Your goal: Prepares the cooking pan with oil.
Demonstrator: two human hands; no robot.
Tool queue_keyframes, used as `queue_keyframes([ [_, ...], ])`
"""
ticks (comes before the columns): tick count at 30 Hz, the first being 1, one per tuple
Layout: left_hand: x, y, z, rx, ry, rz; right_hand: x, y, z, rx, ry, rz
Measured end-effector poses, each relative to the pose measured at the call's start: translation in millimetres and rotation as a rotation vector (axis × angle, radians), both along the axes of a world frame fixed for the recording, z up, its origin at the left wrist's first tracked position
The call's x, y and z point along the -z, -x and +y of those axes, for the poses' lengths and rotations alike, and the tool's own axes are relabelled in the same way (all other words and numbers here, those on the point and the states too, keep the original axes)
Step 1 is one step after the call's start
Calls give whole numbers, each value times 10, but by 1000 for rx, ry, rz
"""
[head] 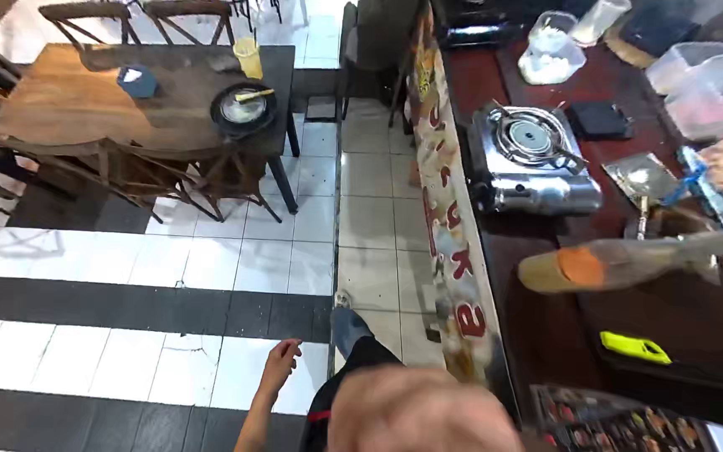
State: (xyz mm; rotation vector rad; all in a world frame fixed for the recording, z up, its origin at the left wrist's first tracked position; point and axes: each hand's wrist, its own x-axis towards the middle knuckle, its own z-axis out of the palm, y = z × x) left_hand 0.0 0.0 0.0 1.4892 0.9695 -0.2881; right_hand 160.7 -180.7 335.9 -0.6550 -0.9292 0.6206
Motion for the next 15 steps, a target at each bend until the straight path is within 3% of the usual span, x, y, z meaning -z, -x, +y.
queue_keyframes([
  [2,15,-539,337,-108,-2,-4,606,-654,469,109,199,-134],
  [6,475,-1551,846,-345,102,-1,1751,-2017,1456,325,576,-166],
  [9,443,-2203,1085,-159,175,-36,2278,-2949,2159,362,882,-105],
  [11,482,-2850,1546,-84,139,-166,2508,-3820,2870,336,963,-291],
  [15,640,-3909,2451,-88,313,-293,3151,-5371,4164,278,1118,-751],
])
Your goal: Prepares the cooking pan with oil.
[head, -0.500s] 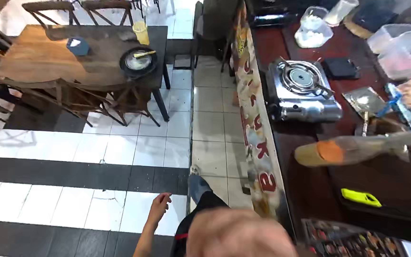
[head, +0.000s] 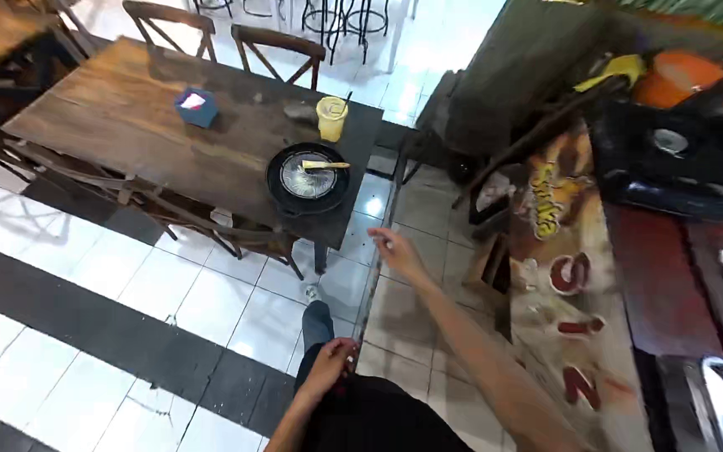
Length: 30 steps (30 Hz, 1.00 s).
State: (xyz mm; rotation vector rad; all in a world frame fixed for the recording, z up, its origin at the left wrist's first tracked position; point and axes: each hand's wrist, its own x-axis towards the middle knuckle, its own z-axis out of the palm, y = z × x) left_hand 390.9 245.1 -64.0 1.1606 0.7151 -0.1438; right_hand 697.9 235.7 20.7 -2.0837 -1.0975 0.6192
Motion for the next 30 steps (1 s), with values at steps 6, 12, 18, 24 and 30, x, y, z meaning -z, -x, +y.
queue_keyframes([
  [6,887,-1660,1656,-217,-209,-170,1082,-1909,2265,-88,159,-463],
  [12,818,-2380,2491,-490,-143,54,1473,-2444,2898,-350,176,-785],
  [18,795,-2611,2726,-678,-109,279,943,-2682,3052,-513,-60,-525],
  [24,800,-2959,2568,-1115,-151,363,919,-2262,3907,-660,-225,-207],
  [30,917,-3343,2456,-1479,-276,478,927,-2133,4417,-1050,-75,44],
])
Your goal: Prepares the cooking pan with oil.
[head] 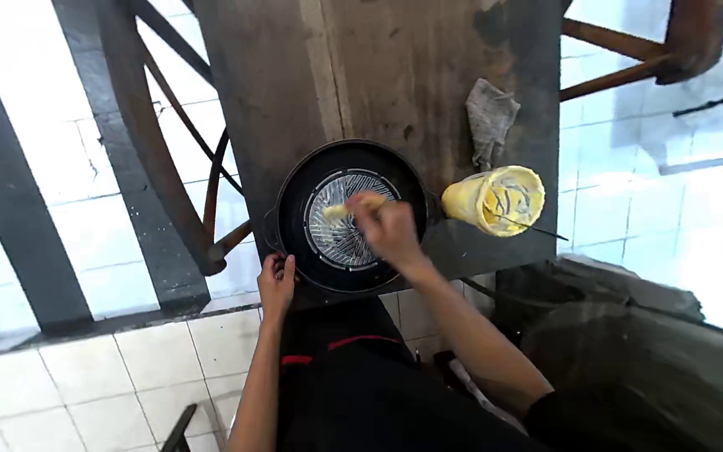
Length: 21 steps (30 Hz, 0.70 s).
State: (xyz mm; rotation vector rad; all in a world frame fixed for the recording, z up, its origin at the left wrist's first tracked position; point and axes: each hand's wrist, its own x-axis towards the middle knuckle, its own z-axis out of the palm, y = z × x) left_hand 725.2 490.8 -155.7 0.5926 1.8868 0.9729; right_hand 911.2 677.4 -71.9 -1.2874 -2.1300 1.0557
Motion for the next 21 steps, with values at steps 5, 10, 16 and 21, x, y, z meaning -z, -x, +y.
queue_keyframes([
  [5,155,-180,-77,-30,33,260,98,-261,576,-9,-308,-152],
  [10,177,-480,-47,-117,61,337,112,-496,506,-352,-370,-107],
  [16,225,-497,25,-178,17,350,-417,-683,165,-239,-144,-638],
  [21,277,-398,35,-150,-81,312,-264,198,743,-378,-172,-603],
])
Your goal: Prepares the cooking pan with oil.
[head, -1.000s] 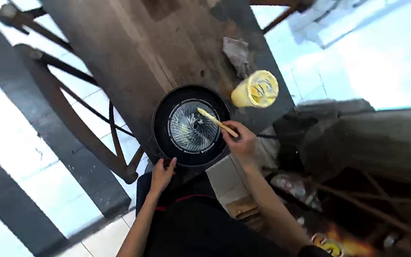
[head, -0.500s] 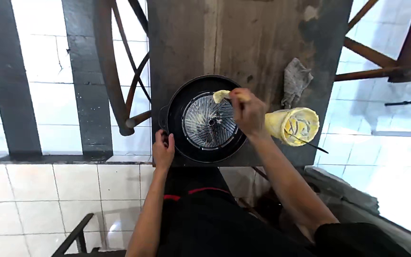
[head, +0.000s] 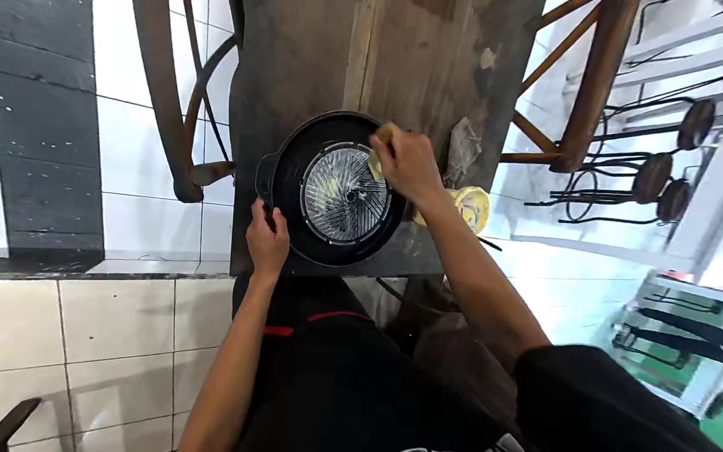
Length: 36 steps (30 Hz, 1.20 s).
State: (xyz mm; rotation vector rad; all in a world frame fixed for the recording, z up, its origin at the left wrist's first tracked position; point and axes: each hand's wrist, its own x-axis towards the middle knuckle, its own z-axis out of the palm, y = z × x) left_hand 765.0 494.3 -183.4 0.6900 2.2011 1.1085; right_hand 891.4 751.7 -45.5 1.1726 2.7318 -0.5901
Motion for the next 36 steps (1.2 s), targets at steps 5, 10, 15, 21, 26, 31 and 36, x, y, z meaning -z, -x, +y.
queue_keyframes([
  [5,-18,26,-1,38,23,-29,293,-170,-40,37,147,549],
  [10,7,21,-15,42,54,-3,15,-851,-1130,318,-43,185],
  [15,-59,50,-76,136,120,5,-528,-1200,-1459,518,92,388],
  [21,-174,88,-191,23,-44,-94,-1212,-2232,-476,483,-353,380],
  [26,-695,-433,-295,57,-182,227,-792,-2843,89,217,-133,311],
  [31,-910,-1834,225,515,-74,-159,-270,-3089,327,-105,-49,238],
  [36,-537,-3103,1004,367,74,-433,-142,-3047,630,-313,-73,163],
])
